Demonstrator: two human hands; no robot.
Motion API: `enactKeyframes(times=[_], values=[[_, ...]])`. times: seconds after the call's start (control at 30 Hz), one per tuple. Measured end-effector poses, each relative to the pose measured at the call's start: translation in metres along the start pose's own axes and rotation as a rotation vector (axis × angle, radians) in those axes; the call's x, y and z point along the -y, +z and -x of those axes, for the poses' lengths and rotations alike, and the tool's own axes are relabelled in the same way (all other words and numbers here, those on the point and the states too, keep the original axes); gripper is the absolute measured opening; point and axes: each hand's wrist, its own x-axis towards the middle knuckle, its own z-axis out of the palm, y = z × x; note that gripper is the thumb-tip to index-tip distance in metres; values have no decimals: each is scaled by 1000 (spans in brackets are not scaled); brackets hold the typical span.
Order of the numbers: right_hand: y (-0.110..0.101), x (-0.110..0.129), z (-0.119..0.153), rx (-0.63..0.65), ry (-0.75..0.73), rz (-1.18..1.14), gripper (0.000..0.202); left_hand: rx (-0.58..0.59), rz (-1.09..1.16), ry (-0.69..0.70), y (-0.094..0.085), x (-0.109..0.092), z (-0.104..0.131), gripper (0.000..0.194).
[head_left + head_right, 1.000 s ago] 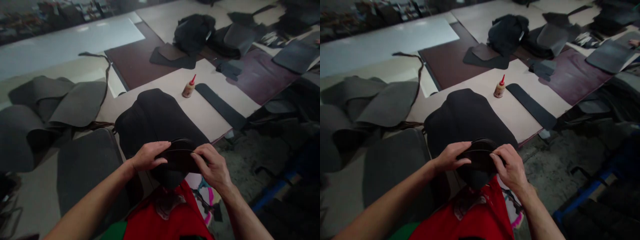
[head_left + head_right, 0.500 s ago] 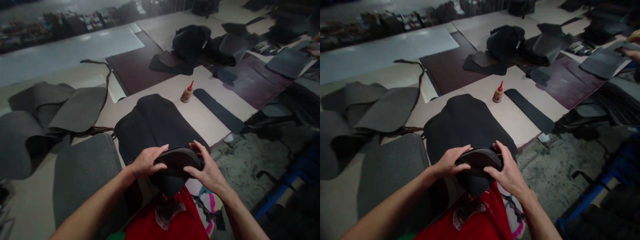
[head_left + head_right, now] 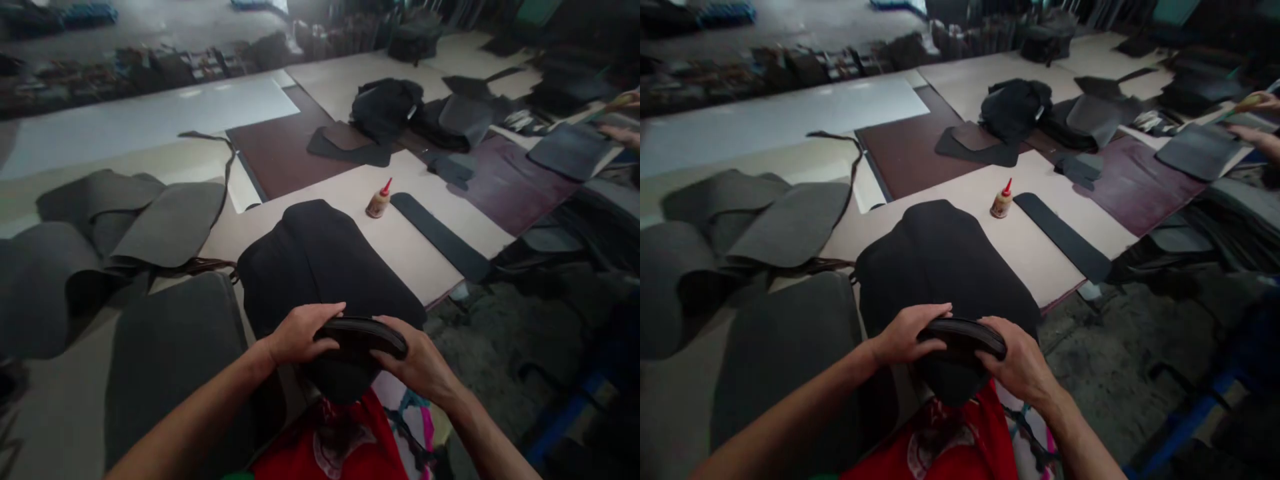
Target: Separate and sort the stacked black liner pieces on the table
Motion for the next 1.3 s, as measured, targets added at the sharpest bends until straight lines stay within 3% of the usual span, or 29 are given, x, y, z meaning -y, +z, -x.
enactKeyframes(times=[0.13, 0.27, 0.5, 0.63, 0.73, 0.8, 0.97, 1.07, 1.2, 1.3], values=[[-2, -2, 1, 46, -8, 29, 60, 18, 13, 5, -2, -4, 0, 63], [-3, 2, -3, 47, 7, 4, 32, 56, 22, -66, -5, -11, 0, 62], [-9, 9, -13, 95, 32, -47, 18, 63, -24, -151, -11, -24, 1, 68], [-12, 11, -18, 146, 59, -92, 23, 120, -9, -270, -14, -22, -4, 92], [-9, 10, -15, 135, 75, -81, 23, 186, -5, -253, -16, -22, -8, 115], [-6, 8, -12, 118, 72, -65, 24, 217, -17, -272, -15, -25, -10, 118], [-5, 8, -8, 71, 28, -102, 26, 167, -36, -432, -10, -34, -12, 89], [-10, 12, -8, 121, 26, -181, 27, 162, -5, -454, -9, -35, -13, 77], [-16, 12, -1, 176, 18, -236, 70, 165, 0, -457, -11, -33, -14, 63], [-14, -3, 9, 152, 29, -105, 94, 179, -3, -467, -13, -31, -18, 53]])
